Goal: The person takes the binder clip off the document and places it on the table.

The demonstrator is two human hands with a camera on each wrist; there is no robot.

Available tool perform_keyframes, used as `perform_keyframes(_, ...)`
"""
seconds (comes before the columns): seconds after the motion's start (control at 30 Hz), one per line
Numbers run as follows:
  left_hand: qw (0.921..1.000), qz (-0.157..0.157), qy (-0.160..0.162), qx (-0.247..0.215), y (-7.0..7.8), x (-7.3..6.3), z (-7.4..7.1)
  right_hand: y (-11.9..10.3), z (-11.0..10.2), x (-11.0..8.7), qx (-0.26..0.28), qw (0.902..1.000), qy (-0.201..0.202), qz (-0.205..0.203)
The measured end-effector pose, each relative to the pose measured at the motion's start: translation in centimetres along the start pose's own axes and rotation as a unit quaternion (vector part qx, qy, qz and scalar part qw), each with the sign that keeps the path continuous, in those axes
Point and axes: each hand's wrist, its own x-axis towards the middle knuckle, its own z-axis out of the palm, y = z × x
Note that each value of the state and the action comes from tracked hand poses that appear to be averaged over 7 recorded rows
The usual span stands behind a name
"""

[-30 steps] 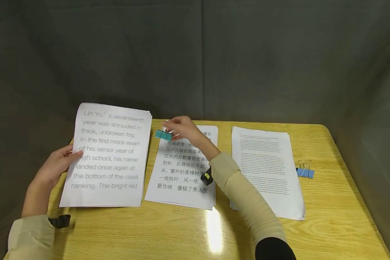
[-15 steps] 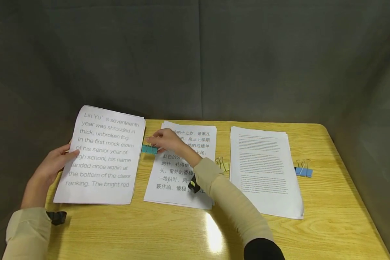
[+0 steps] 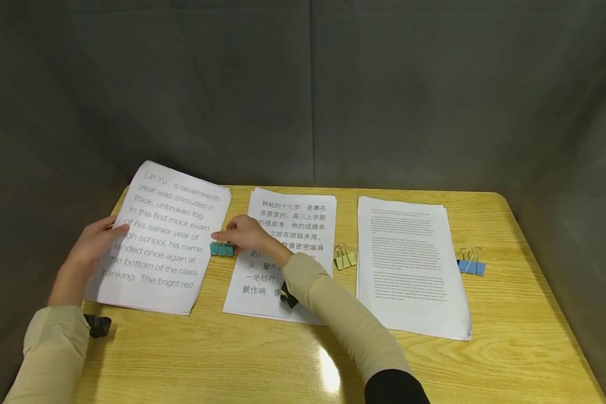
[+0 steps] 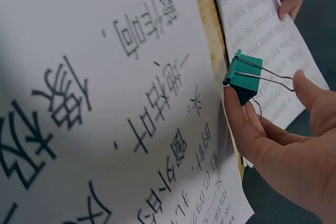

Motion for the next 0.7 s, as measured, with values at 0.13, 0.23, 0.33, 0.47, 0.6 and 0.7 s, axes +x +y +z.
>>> perform_keyframes(0.13, 0.9998, -0.009, 0.016, 0.005, 0.0, 0.2, 0.1, 0.2, 0.4, 0.0, -0.032, 0.9994, 0.002, -0.014)
perform_keyframes(0.23, 0.9994, -0.026, 0.021, 0.005, -0.3, 0.3, 0.2, 0.2, 0.7, 0.1, -0.05, 0.9986, 0.006, -0.018)
perform_keyframes(0.33, 0.9988, -0.04, 0.025, 0.006, -0.7, 0.4, 0.2, 0.2, 0.9, 0.2, -0.059, 0.998, 0.012, -0.015)
perform_keyframes(0.47, 0.9981, -0.051, 0.03, 0.018, -1.1, 0.6, 0.4, 0.1, 1.1, 0.4, -0.079, 0.9966, 0.025, -0.007)
perform_keyframes(0.6, 0.9977, -0.049, 0.036, 0.029, -1.2, 0.6, 0.5, 0.0, 1.2, 0.4, -0.099, 0.9945, 0.033, -0.011)
perform_keyframes(0.7, 0.9973, -0.043, 0.04, 0.044, -1.0, 0.5, 0.7, -0.1, 1.2, 0.5, -0.107, 0.9935, 0.036, -0.014)
